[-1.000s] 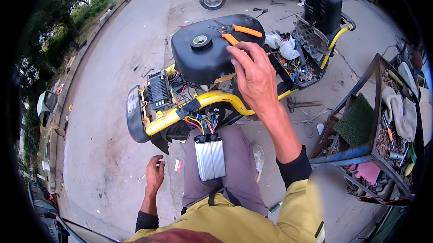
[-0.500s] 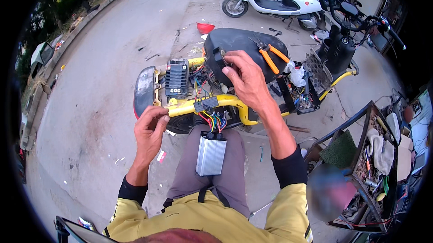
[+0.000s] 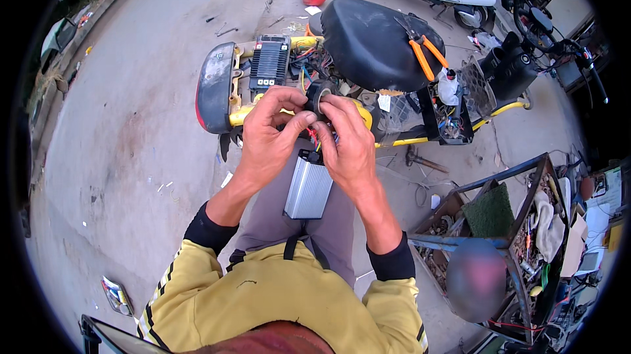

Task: The person repairs the electrical wiring of a yellow scooter by stripping wire ends, twisting them together, and wrapping the connections with electrical tape. The person uses pliers to strip the insulation and hands to twist and tape the wires.

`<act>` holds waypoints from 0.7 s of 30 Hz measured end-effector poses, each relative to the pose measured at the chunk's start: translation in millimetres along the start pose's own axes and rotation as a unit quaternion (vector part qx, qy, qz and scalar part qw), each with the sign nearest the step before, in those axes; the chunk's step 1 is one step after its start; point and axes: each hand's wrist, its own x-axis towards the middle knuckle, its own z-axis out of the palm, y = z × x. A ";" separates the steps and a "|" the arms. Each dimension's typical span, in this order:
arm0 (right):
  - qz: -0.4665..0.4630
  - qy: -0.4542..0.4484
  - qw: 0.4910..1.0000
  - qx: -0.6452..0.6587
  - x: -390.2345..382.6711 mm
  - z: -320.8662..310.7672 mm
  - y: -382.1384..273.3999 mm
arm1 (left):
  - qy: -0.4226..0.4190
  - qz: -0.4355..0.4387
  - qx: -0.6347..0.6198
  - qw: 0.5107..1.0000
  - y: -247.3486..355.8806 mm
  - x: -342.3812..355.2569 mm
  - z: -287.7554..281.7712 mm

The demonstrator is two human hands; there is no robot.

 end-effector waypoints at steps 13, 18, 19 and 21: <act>0.035 -0.028 0.991 -0.124 -80.2 21.1 -3.4 | 0.029 -0.061 -0.022 0.997 -44.7 -76.0 11.4; 0.032 -0.024 0.990 -0.134 -82.9 26.6 -4.1 | 0.032 -0.056 -0.025 0.998 -47.9 -78.4 9.3; 0.031 -0.023 0.991 -0.130 -82.9 27.8 -4.4 | 0.035 -0.053 -0.024 0.998 -48.0 -78.9 8.8; 0.031 -0.022 0.992 -0.124 -83.5 30.0 -5.4 | 0.032 -0.058 -0.026 0.997 -49.0 -78.8 6.6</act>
